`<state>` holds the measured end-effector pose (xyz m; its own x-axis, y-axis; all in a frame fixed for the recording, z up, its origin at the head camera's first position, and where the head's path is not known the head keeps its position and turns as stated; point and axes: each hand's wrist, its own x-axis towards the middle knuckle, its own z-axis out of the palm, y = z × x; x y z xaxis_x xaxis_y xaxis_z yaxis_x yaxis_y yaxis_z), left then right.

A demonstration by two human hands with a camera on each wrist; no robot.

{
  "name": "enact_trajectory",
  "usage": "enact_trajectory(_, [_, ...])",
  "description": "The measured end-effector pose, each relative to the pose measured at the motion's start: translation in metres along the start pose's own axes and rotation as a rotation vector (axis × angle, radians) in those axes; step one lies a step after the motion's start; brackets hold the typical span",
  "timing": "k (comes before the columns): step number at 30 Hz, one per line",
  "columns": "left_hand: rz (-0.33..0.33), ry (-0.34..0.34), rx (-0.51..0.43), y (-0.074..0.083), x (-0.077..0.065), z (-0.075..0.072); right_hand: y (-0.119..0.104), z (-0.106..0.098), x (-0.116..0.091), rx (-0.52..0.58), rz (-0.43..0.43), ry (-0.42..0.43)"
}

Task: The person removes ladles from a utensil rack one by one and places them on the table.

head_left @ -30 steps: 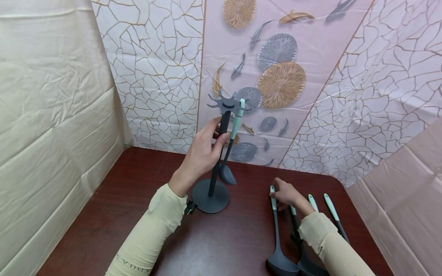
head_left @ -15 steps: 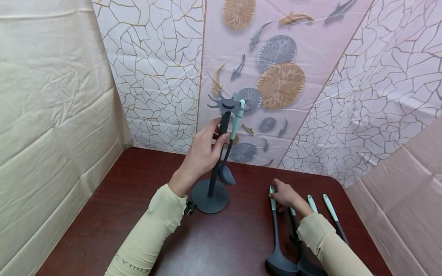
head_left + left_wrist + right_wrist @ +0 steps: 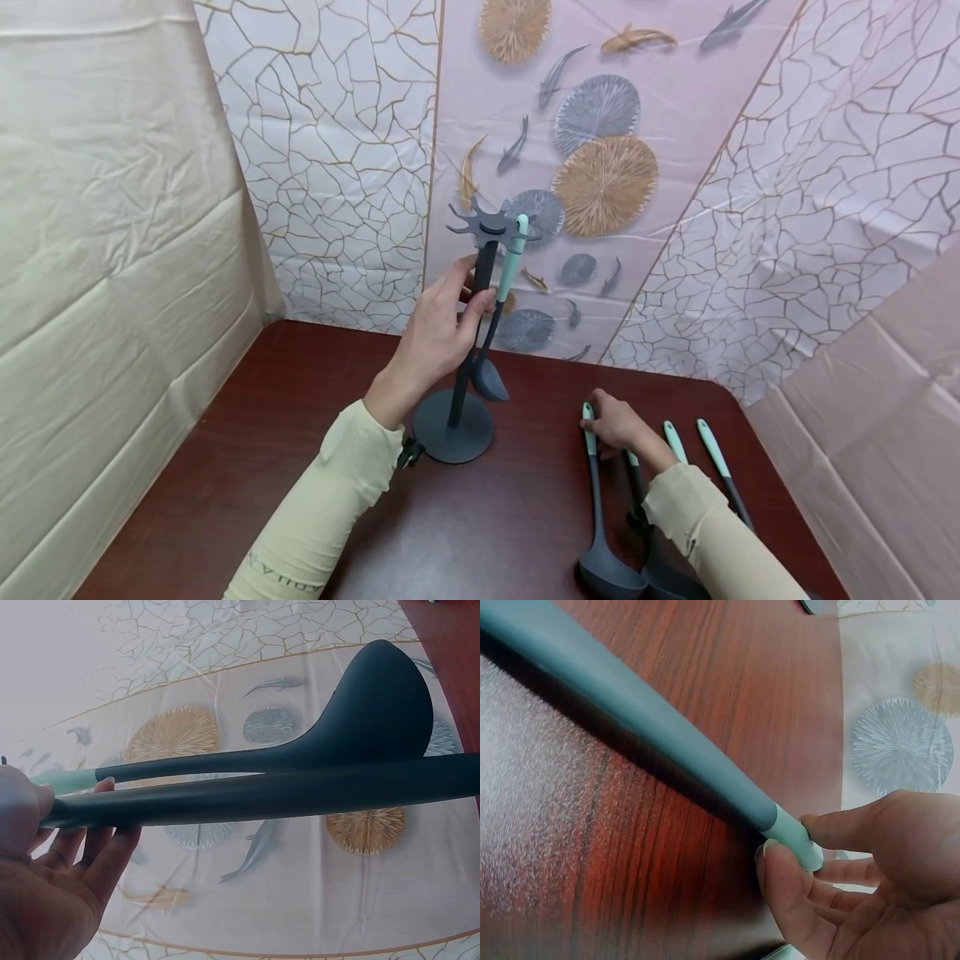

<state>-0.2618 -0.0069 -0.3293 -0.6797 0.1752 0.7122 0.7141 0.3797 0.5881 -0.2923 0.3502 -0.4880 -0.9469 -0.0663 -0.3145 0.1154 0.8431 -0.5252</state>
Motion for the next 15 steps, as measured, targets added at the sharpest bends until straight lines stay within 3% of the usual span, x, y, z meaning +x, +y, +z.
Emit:
enact_trajectory(7, [0.015,0.026,-0.004,0.0000,-0.0005,0.0013,-0.0001,0.0003,-0.0015,0.011,-0.006,0.018])
enact_trajectory(15, [0.037,0.054,-0.005,-0.0005,-0.0015,0.0037,-0.0062,0.0017,-0.0045,-0.064,-0.024,0.038])
